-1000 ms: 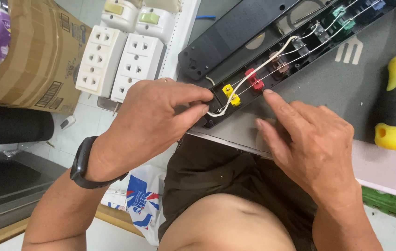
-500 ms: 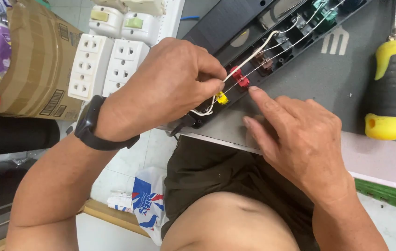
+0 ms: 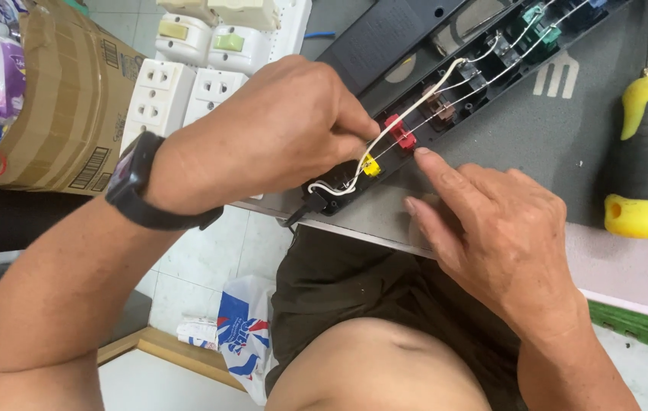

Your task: Disassembling a power strip using a screwdriver and inspecting the internal electrical connections.

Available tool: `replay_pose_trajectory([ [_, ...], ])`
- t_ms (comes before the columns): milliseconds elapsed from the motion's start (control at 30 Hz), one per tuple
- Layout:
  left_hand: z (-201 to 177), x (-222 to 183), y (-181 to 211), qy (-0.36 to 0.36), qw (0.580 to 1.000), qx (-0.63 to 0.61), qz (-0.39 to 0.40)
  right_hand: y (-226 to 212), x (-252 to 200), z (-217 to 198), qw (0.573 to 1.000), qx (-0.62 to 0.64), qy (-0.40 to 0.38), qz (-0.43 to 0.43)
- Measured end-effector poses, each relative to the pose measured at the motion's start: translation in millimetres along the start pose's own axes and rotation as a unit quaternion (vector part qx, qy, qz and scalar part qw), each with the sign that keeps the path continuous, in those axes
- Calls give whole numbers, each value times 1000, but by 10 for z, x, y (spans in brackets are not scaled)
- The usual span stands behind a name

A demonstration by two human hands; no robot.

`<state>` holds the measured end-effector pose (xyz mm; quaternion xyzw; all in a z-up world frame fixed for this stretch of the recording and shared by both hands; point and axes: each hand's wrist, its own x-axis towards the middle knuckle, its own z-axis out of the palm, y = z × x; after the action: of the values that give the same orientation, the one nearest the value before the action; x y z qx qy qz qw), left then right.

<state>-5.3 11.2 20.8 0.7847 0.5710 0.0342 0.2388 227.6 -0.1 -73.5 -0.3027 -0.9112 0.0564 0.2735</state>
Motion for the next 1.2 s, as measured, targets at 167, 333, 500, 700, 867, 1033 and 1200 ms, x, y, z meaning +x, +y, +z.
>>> replay_pose_trajectory([
  [167,-69,304,-3,-64,995,69,-25,2,-9,16,1000,3,1,-6],
  [333,-237,483,226,-182,968,140,-103,-2,4,13,1000,13,6,3],
  [500,-60,233,25,-94,981,169,29,-76,163,-72,1000,4,2,11],
  [700,157,-366,-6,61,991,24,118,-101,403,-35,999,-45,-7,-16],
  [867,378,-555,-148,118,983,35,139,-112,434,-43,997,-54,-34,-34],
  [1033,393,-535,-146,125,983,-39,130,-127,457,-111,992,-93,-79,-39],
  [1200,465,-514,-157,122,966,119,194,-92,470,-73,995,-40,-79,-42],
])
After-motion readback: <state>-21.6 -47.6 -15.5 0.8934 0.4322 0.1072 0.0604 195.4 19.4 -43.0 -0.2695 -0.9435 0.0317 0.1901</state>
